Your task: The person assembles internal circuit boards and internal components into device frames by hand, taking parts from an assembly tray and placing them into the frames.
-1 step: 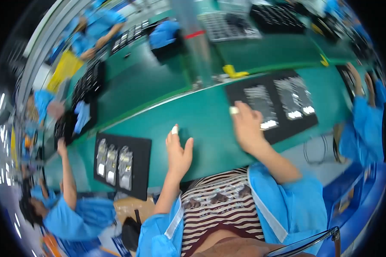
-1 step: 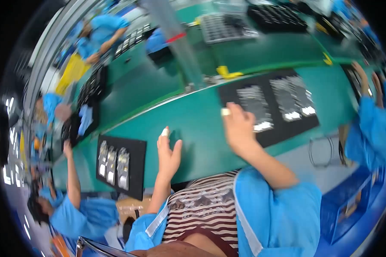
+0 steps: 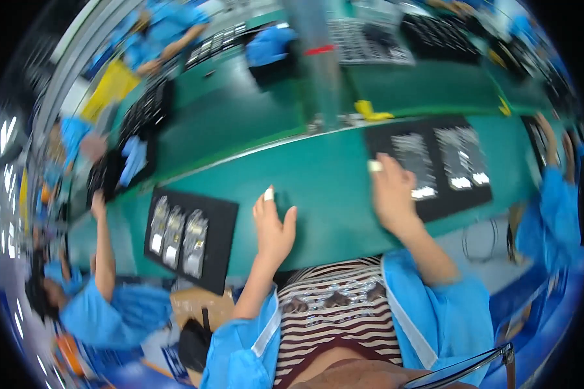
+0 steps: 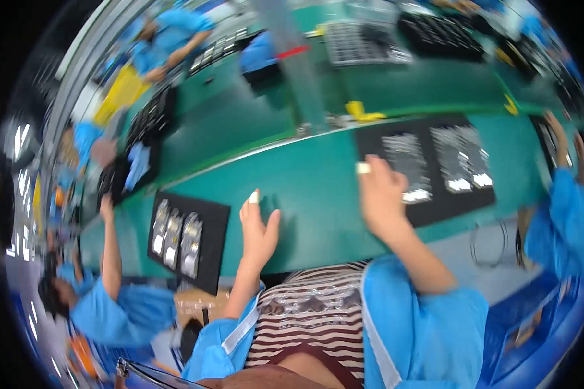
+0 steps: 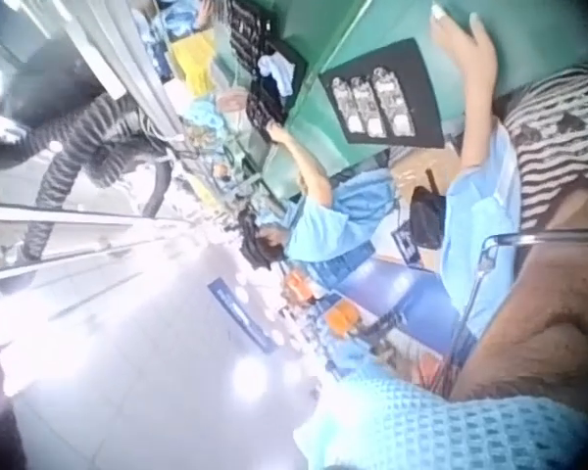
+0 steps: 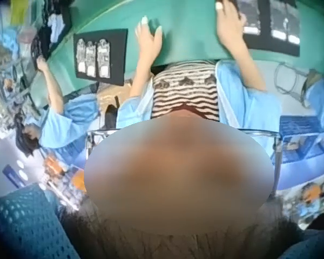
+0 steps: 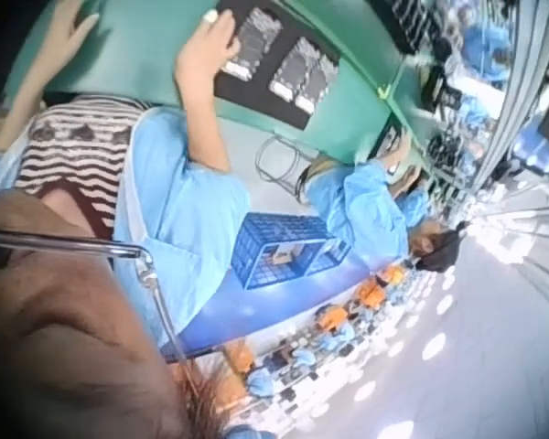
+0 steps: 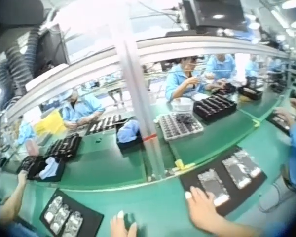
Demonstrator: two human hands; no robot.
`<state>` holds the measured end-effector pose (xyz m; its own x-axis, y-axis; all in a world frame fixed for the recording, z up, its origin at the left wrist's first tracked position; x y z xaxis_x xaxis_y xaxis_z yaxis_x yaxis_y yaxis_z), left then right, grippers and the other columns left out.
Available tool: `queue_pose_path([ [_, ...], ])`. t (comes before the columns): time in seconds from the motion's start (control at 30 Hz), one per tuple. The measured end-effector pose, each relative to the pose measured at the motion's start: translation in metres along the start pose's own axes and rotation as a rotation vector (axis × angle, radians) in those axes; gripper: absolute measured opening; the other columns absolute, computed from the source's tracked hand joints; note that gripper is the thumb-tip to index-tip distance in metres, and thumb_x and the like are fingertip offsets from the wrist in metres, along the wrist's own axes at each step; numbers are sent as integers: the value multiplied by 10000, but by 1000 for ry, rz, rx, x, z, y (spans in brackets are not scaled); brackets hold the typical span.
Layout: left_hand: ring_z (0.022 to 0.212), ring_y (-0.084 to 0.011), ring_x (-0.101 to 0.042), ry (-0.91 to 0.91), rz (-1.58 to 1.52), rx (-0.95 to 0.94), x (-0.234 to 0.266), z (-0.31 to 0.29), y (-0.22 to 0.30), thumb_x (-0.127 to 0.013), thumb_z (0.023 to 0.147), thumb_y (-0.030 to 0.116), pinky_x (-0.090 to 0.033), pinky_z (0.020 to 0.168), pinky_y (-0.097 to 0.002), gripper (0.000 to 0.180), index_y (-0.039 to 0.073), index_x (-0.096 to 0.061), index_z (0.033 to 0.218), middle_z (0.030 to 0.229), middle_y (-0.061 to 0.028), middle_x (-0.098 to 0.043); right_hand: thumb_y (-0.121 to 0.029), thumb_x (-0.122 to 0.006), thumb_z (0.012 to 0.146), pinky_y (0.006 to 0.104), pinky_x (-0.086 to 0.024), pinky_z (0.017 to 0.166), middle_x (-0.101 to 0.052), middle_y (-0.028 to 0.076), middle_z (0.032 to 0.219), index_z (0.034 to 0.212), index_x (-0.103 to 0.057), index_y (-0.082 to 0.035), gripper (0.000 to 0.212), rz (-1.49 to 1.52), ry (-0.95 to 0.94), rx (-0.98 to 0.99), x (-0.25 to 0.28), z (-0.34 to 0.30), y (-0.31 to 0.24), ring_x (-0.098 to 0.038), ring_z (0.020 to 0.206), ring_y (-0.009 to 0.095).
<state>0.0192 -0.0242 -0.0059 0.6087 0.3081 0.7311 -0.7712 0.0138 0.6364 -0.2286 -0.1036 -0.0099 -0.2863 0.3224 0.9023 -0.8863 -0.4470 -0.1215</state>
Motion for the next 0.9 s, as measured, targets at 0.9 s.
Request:
queue_pose_path([
  [0.9,1289,-542,-238,-272,-382,-96,-89,26,61,-649,814,302,-207,1090,-544,775,-134,-281,1338,1340,-349,-343,-25,-505,873,387,-396,954,-579,191,1197,1273,-505,0,400,701,-74,151,-11,86,-56,-555,1097,324],
])
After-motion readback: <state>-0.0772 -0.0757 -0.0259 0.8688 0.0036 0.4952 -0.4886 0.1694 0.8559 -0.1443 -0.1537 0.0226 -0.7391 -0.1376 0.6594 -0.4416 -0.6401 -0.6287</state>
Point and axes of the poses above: each hand's wrist, its own z-axis towards the middle knuckle, its own x-axis out of the back of the hand, y = z × x, the point moved 5 cm from there along z, towards the middle knuckle
